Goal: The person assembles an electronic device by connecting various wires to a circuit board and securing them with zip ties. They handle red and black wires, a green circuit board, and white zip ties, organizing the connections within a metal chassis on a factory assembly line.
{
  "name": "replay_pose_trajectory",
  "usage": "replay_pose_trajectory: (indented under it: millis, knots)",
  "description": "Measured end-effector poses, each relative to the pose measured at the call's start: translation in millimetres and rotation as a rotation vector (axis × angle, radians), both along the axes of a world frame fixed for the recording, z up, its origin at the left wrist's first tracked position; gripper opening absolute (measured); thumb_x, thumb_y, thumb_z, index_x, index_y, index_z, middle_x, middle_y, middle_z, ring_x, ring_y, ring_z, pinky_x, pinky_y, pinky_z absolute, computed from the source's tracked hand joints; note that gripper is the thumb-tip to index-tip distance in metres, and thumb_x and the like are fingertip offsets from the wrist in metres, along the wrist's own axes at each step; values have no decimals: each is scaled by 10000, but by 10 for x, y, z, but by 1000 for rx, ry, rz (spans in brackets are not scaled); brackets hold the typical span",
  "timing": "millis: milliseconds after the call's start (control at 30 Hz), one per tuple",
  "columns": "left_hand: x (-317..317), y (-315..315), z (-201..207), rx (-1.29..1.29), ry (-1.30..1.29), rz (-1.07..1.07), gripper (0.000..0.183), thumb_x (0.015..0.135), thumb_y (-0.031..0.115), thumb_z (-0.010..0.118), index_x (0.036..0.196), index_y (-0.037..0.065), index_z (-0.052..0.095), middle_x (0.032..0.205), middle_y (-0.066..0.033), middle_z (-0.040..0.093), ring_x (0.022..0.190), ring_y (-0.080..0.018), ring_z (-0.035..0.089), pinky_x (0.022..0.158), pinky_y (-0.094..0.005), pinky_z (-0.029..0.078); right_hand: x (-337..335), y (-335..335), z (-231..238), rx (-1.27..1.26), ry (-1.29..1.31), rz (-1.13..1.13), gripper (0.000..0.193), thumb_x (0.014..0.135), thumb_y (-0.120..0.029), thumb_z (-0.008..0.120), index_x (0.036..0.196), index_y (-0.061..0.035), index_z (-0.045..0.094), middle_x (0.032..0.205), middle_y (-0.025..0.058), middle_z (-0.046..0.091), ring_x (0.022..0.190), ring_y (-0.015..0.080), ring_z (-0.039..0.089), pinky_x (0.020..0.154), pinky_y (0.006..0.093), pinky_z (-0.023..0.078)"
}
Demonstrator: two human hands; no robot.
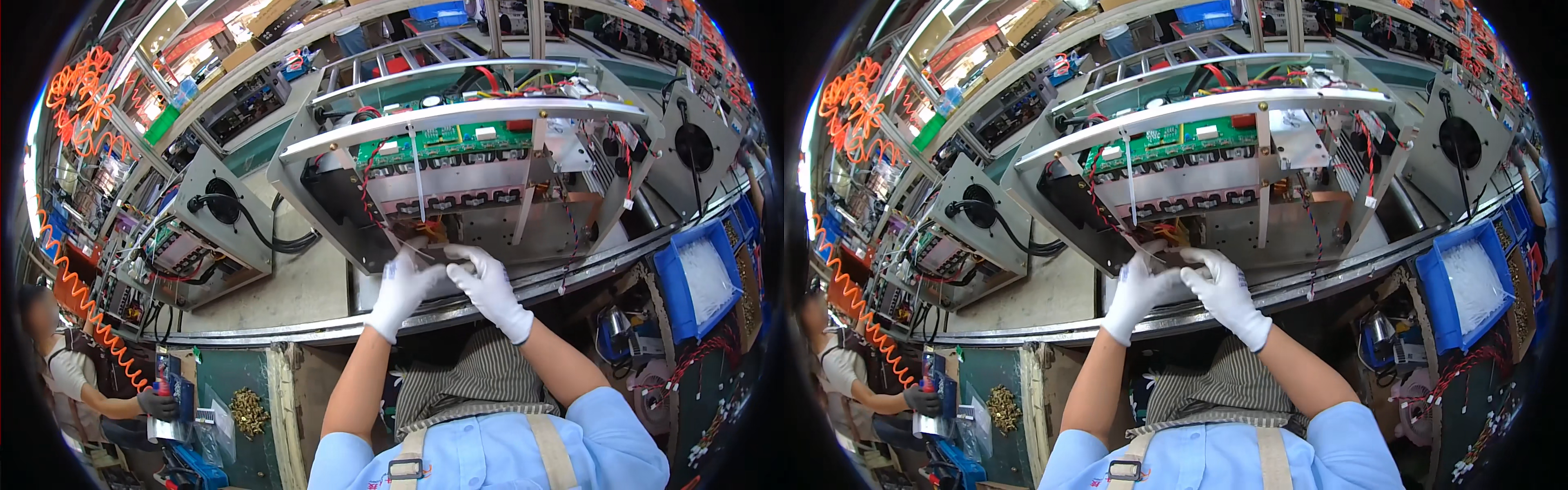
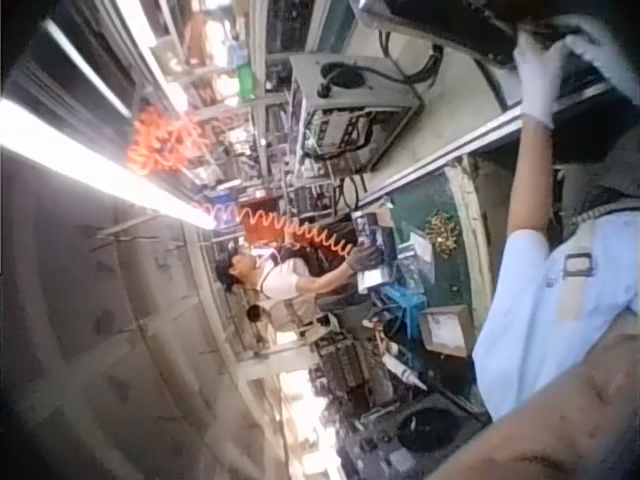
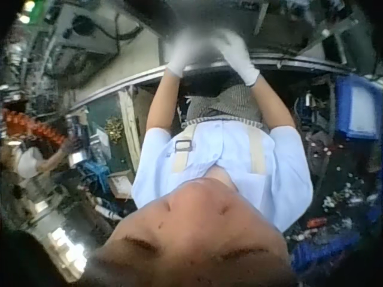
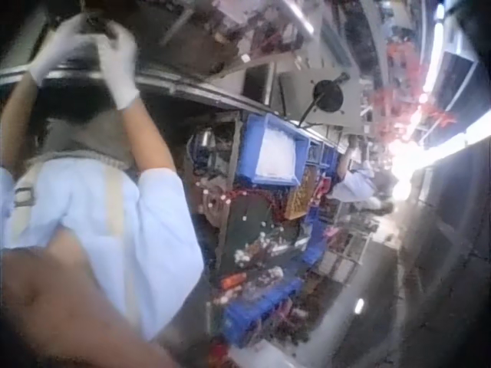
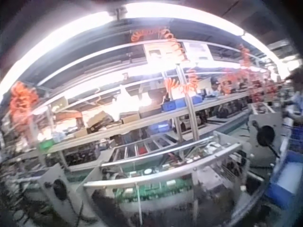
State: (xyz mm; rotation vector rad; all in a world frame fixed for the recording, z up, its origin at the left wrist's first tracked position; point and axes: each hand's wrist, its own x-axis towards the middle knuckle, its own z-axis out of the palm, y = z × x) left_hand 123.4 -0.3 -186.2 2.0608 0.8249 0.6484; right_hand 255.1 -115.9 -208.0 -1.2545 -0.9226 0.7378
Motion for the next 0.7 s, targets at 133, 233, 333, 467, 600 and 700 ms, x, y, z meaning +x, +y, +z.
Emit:
replay_pose_trajectory:
  millis: [133,233,333,467,600,700]
  knots:
    - [-198,-354,360,-103,37,-146,950,749,48,725,1529,39,182,803,-105,601,750,-208,628,729,-323,511,-184,-184,450,48,-474,82,322,831,-183,728,1091,2,680,1001,150,654,851,259,659,778,338,521]
    - [-212,-376,377,-113,21,-253,985,743,4,722,1542,49,147,948,-120,633,832,-200,622,771,-309,501,-172,-240,500,-64,-421,189,296,826,-198,735,1058,-18,692,952,136,654,853,259,658,785,338,516]
    - [-233,-434,337,-71,30,-360,982,755,-49,706,1551,52,139,1118,-119,627,945,-144,591,814,-275,488,-166,-296,459,-78,-263,242,250,854,-195,738,1006,-1,695,906,65,677,837,147,646,742,300,504]
    - [-286,-588,318,-171,227,-412,907,797,147,715,1535,76,193,947,-212,675,856,-306,687,768,-371,523,-3,-361,268,-198,70,475,143,870,-133,720,930,-5,698,829,6,668,768,76,592,703,258,481]
    - [-576,-359,177,-204,123,-90,472,927,148,584,1370,19,487,963,-166,683,803,-273,676,766,-366,527,332,-486,225,45,422,-16,126,911,-152,670,889,-28,668,752,-46,602,622,3,469,519,173,368]
    - [-544,-335,372,-140,-142,156,347,952,188,584,1229,-19,609,1114,-167,678,1027,-270,650,914,-359,496,349,-462,286,-62,314,21,73,904,-92,678,901,-20,673,764,-57,604,636,-4,467,561,156,375]
